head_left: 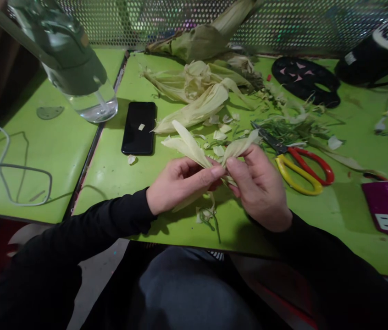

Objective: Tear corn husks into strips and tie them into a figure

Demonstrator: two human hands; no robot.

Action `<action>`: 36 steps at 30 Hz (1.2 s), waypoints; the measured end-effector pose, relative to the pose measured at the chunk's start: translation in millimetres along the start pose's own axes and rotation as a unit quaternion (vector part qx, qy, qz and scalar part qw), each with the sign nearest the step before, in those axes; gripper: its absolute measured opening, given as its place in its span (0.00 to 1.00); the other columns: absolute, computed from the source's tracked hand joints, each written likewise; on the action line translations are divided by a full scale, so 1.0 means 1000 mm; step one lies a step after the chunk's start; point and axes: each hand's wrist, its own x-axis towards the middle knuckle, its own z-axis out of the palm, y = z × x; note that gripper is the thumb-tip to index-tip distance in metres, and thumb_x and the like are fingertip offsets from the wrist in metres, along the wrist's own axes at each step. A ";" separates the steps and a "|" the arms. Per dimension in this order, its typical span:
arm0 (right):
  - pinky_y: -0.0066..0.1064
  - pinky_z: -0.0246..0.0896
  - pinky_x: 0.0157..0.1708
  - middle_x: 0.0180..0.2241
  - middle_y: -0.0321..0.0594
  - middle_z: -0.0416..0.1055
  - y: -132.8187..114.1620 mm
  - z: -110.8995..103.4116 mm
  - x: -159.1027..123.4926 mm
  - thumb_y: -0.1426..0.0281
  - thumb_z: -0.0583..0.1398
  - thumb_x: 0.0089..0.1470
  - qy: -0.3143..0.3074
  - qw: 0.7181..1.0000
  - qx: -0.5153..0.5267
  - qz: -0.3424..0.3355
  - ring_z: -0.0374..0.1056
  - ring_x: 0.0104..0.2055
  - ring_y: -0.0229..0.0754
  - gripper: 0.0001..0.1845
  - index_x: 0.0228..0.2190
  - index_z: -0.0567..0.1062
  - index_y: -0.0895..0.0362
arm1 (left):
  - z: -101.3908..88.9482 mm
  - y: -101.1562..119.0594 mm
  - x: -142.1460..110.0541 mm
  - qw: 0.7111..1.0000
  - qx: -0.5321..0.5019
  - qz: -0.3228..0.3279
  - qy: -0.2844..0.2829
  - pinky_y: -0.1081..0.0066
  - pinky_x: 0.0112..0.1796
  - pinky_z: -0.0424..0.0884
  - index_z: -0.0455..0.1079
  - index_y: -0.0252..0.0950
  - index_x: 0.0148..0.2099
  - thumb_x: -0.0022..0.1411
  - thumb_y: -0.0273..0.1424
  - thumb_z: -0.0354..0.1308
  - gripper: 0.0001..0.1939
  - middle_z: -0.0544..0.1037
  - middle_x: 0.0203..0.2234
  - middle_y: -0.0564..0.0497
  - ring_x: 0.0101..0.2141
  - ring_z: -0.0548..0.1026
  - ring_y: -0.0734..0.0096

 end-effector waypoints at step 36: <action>0.33 0.57 0.19 0.22 0.32 0.63 0.004 -0.003 0.002 0.53 0.55 0.63 -0.001 0.999 -0.033 -0.014 0.61 0.20 0.38 0.14 0.35 0.67 0.49 | -0.005 -0.006 0.003 0.997 -0.035 -0.052 -0.046 0.73 0.33 0.75 0.72 0.31 0.40 0.57 0.38 0.69 0.17 0.81 0.29 0.48 0.27 0.76 0.76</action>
